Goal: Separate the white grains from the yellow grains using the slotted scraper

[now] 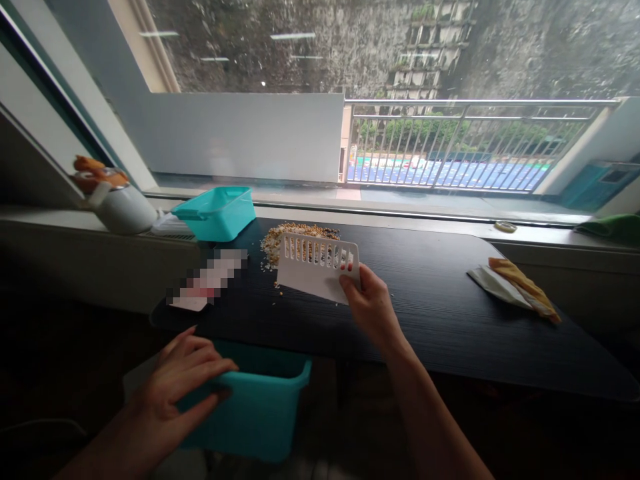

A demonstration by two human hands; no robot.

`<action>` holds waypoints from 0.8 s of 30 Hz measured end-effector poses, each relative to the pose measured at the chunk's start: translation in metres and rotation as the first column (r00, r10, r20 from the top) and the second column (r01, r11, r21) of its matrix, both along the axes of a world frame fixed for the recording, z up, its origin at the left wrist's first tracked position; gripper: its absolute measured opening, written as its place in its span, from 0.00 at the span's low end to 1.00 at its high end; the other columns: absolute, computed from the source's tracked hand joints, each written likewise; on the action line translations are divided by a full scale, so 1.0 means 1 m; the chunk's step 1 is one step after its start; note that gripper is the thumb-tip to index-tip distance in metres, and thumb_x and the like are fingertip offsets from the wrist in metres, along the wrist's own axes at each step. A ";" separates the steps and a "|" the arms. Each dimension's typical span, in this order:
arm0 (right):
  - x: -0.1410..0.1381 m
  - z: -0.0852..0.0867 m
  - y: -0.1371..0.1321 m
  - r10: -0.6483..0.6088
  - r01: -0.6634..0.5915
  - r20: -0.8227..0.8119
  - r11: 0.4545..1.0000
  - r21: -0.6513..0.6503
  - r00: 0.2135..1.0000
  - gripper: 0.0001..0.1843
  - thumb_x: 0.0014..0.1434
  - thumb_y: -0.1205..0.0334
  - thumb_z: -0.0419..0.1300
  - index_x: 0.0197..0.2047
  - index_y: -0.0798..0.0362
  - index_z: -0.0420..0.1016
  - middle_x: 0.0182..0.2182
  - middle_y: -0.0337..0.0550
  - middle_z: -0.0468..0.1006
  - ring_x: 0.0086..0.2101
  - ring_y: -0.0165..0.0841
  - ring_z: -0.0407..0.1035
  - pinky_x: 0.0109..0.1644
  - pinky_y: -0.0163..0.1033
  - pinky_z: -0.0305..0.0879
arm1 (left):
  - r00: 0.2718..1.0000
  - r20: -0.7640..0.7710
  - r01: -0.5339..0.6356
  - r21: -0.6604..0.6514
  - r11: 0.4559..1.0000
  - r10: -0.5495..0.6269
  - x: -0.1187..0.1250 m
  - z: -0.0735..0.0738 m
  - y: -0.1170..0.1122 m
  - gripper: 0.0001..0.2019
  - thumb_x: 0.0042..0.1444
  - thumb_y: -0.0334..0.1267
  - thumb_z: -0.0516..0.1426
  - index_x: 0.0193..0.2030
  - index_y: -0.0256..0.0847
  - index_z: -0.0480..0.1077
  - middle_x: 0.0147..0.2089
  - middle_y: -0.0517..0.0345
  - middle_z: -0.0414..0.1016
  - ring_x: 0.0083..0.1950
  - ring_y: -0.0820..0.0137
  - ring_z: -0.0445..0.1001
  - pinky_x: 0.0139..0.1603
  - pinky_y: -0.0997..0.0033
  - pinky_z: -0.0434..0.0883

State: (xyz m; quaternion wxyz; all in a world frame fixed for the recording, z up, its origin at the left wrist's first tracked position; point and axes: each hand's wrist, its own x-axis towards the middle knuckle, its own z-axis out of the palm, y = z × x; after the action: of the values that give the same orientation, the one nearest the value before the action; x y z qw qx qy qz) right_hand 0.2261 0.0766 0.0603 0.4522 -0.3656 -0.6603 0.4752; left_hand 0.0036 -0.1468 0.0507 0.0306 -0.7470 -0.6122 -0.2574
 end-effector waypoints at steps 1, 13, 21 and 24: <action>-0.002 0.000 0.001 -0.011 0.011 0.007 1.000 0.010 1.000 0.18 0.55 0.52 0.61 0.44 0.54 0.76 0.30 0.40 0.77 0.31 0.34 0.70 0.35 0.38 0.66 | 1.000 0.003 0.001 0.002 1.000 -0.001 0.000 0.000 0.000 0.14 0.53 0.26 0.55 0.44 0.48 0.70 0.36 0.66 0.75 0.43 0.66 0.69 0.64 0.58 0.48; 0.008 0.006 -0.007 0.000 -0.001 -0.010 0.993 -0.120 1.000 0.16 0.53 0.52 0.65 0.41 0.52 0.77 0.33 0.41 0.79 0.32 0.35 0.71 0.36 0.37 0.68 | 0.999 -0.002 0.041 0.012 0.999 -0.041 -0.002 0.012 0.000 0.15 0.53 0.26 0.56 0.45 0.46 0.70 0.36 0.66 0.76 0.42 0.67 0.71 0.65 0.62 0.49; 0.032 0.001 -0.044 0.176 -0.139 0.106 0.946 -0.293 0.979 0.12 0.59 0.52 0.62 0.41 0.50 0.77 0.33 0.41 0.78 0.34 0.34 0.70 0.37 0.33 0.68 | 0.995 -0.067 0.072 -0.059 0.996 -0.076 -0.019 0.025 -0.004 0.16 0.51 0.26 0.55 0.45 0.46 0.70 0.36 0.66 0.77 0.44 0.67 0.73 0.70 0.63 0.44; 0.014 0.002 -0.046 0.247 -0.213 0.093 0.937 -0.277 0.965 0.12 0.62 0.52 0.59 0.42 0.51 0.75 0.34 0.40 0.77 0.35 0.34 0.69 0.38 0.33 0.67 | 0.993 -0.099 0.050 -0.075 0.996 -0.057 -0.023 0.029 -0.008 0.15 0.50 0.26 0.55 0.44 0.45 0.69 0.34 0.65 0.76 0.43 0.66 0.74 0.70 0.60 0.46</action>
State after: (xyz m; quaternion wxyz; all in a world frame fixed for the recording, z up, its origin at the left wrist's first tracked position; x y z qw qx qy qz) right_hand 0.2400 0.0302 0.0625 0.2979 -0.3723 -0.6566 0.5844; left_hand -0.0198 -0.1549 0.0798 0.0277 -0.7758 -0.5985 -0.1977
